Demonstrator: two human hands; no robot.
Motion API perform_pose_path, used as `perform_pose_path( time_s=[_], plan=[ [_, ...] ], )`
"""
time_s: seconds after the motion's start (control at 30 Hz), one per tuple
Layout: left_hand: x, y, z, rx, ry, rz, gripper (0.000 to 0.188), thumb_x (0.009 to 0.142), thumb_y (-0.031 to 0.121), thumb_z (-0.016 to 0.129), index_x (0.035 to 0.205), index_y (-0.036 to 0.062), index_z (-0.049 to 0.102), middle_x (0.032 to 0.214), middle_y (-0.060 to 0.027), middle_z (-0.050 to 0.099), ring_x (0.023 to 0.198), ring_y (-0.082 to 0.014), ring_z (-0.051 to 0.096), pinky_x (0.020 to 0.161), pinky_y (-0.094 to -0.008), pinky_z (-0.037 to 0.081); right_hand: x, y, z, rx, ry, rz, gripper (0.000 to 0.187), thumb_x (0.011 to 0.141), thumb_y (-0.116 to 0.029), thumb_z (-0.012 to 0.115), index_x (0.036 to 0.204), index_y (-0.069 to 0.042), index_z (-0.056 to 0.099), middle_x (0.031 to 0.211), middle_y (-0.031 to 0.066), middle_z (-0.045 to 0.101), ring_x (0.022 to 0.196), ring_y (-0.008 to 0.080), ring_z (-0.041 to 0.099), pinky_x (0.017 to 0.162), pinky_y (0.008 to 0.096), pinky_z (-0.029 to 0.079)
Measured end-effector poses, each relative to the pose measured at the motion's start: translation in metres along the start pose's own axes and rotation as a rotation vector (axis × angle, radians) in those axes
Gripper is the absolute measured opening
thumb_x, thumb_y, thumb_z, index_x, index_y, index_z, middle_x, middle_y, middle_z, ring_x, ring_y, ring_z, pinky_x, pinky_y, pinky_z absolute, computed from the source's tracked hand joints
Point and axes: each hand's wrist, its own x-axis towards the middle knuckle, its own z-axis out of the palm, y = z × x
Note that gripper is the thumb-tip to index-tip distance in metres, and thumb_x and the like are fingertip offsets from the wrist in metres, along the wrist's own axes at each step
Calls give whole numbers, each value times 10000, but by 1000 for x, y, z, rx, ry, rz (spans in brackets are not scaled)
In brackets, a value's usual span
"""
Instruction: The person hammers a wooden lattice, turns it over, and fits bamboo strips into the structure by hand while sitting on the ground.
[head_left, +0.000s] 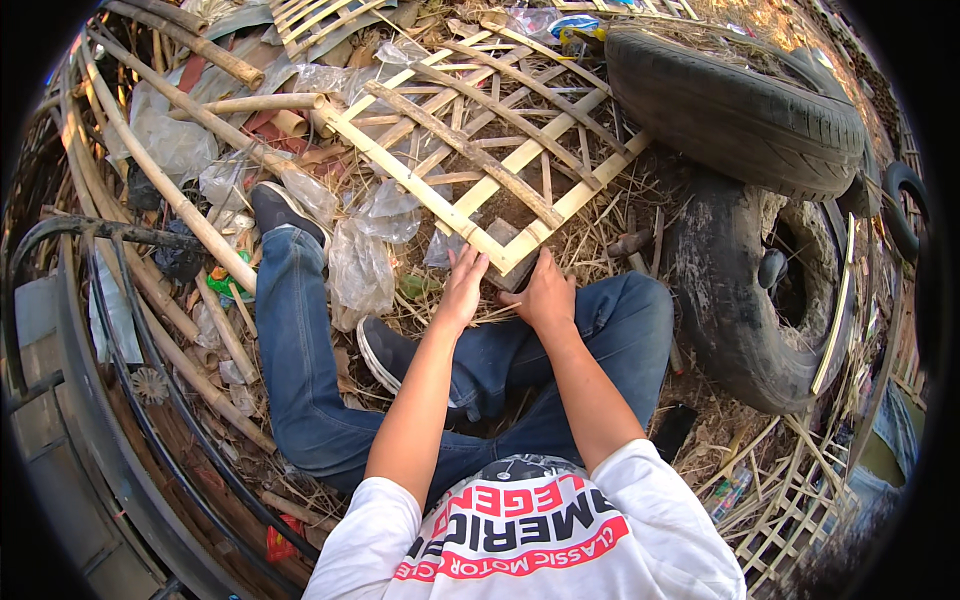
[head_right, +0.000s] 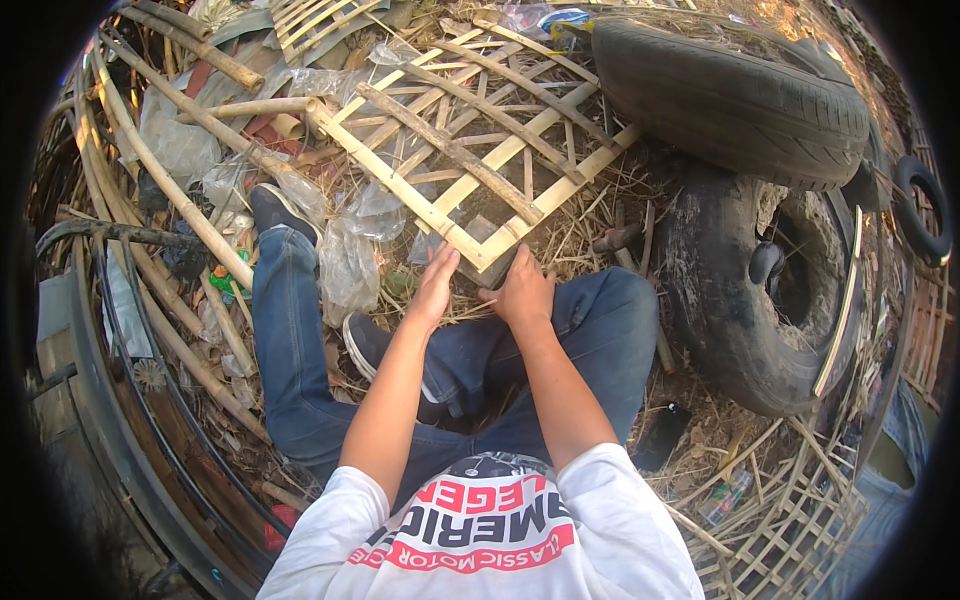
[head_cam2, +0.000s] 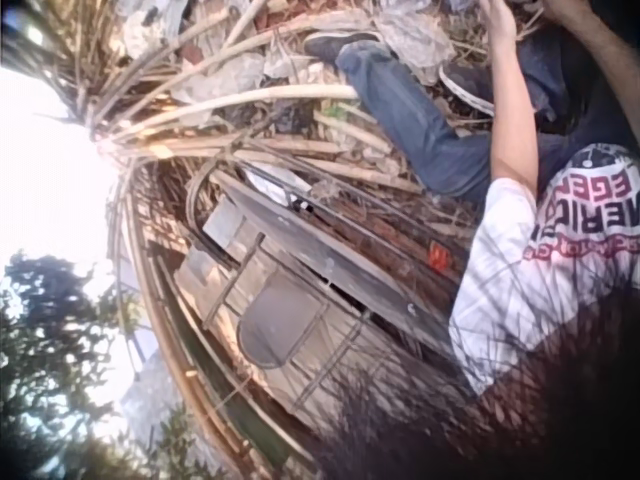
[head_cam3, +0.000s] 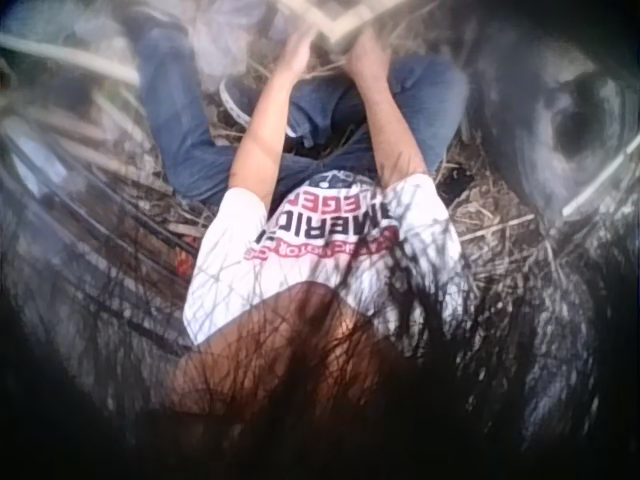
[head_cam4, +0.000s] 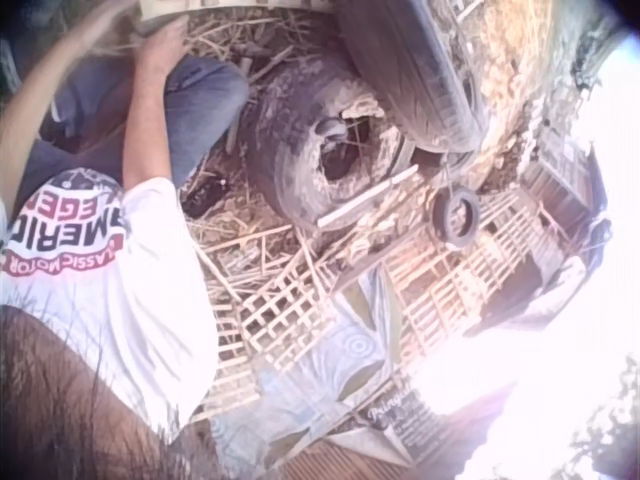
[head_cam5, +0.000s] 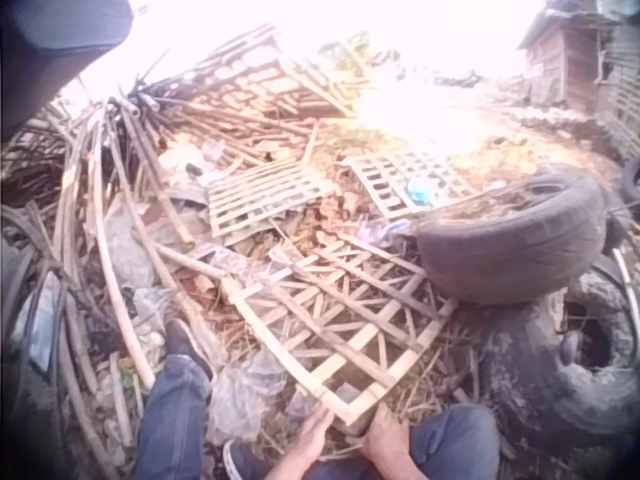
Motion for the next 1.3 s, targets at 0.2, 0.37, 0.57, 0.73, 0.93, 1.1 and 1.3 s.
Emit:
perform_pose_path(
  time_s=[0.2,0.37,0.57,0.73,0.93,1.1,1.3],
  plan=[
    [0,-9,-11,-10,-27,17,560,1000,355,433,1450,29,365,1582,-159,160,1456,-329,-146,1158,-442,-60,-2,-2,-3,2,22,-48,838,579,-409,848,1187,-16,427,1162,163,598,1127,292,577,970,501,413],
    [2,1,-4,111,-79,47,524,1000,360,418,1406,29,437,1570,-173,198,1462,-345,-112,1162,-452,-39,-7,0,5,-51,73,-109,800,565,-433,857,1114,-12,457,1150,167,586,1123,312,563,1011,525,390],
    [3,-4,-1,369,-11,-17,596,997,431,373,1434,26,386,1568,-185,195,1469,-346,-83,1122,-593,-23,-7,-1,0,-14,21,-91,815,563,-446,866,1108,-3,454,1113,168,612,1101,286,589,1048,537,351],
    [8,4,-3,465,45,-47,652,973,431,429,1452,-1,335,1572,-190,172,1469,-361,-46,1138,-563,4,-8,-1,-1,-33,-6,-95,818,579,-462,855,1115,2,446,1100,164,619,1093,282,595,1059,534,342],
    [5,12,10,407,186,-109,542,920,300,576,1336,-35,485,1449,-243,383,1408,-336,253,1139,-412,178,-7,1,7,-47,28,-91,889,584,-461,854,1184,35,425,1118,169,611,1110,283,587,1078,513,332],
    [14,7,10,-142,199,-167,329,900,206,613,1139,-20,610,1187,-140,599,1182,-221,499,1034,-322,328,-7,-2,4,17,18,-66,923,576,-440,867,1219,44,416,1143,176,607,1127,278,582,1089,494,325],
    [16,-2,12,-183,292,-150,280,885,162,612,1100,-18,618,1125,-108,624,1125,-184,522,1006,-300,340,-6,1,7,62,64,-90,962,563,-390,878,1256,78,403,1151,207,623,1101,314,602,1062,461,371]
  ],
)
